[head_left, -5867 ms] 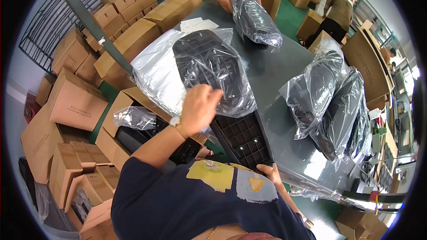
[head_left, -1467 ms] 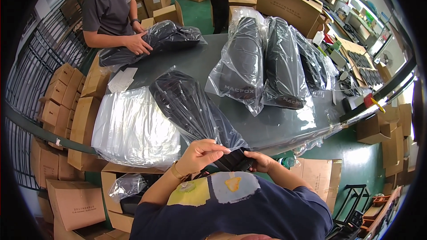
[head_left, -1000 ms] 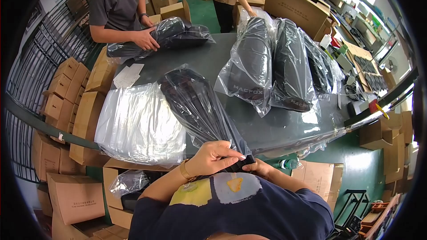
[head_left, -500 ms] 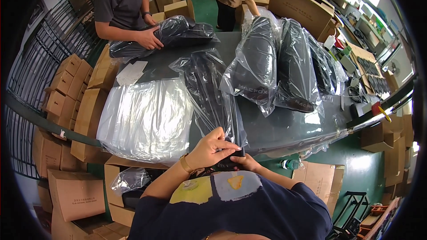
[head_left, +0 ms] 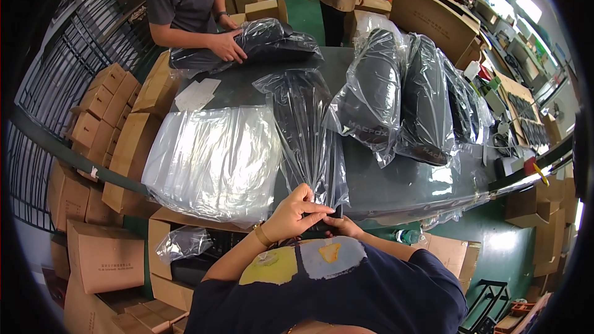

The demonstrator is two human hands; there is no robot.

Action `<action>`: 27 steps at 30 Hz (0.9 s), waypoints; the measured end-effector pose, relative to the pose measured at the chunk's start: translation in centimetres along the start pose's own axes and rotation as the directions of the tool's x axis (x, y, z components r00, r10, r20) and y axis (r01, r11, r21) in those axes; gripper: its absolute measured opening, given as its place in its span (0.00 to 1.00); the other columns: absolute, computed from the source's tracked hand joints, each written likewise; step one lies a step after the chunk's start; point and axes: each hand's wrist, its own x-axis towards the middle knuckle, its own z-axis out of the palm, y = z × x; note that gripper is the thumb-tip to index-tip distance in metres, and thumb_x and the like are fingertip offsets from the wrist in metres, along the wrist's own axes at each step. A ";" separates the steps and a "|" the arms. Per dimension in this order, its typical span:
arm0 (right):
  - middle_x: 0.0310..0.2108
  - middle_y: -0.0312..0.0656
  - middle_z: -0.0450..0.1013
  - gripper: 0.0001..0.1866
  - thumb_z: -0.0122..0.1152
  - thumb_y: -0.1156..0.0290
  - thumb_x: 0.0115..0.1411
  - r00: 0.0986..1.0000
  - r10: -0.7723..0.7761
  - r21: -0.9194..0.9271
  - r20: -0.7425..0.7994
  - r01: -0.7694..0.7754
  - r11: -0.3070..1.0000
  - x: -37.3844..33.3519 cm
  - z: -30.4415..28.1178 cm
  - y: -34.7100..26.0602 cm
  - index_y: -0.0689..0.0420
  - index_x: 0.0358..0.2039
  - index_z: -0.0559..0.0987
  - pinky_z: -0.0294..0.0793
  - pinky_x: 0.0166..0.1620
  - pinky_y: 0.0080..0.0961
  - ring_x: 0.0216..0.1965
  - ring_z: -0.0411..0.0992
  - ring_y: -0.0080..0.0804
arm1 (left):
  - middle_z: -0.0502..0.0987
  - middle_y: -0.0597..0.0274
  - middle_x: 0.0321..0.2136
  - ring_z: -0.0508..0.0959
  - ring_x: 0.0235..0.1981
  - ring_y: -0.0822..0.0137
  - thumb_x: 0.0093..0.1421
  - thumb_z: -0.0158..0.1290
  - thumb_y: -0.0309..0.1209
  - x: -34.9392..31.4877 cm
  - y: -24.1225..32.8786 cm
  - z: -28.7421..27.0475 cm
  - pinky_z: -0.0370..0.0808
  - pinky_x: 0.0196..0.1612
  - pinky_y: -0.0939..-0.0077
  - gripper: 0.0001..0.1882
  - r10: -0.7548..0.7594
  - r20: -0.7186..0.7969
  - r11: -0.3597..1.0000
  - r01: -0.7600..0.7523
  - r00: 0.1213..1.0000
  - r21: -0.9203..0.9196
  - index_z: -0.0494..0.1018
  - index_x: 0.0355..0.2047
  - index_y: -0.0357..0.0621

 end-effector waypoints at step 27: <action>0.32 0.40 0.74 0.14 0.57 0.65 0.55 0.984 0.043 -0.107 -0.173 -0.062 0.992 -0.5 0.2 -0.9 0.61 0.36 0.77 0.72 0.36 0.27 0.32 0.73 0.31 | 0.56 0.66 0.26 0.61 0.29 0.71 0.53 0.56 0.31 0.5 -1.5 1.9 0.63 0.33 0.82 0.11 -0.014 0.150 1.000 0.014 0.989 0.004 0.79 0.38 0.54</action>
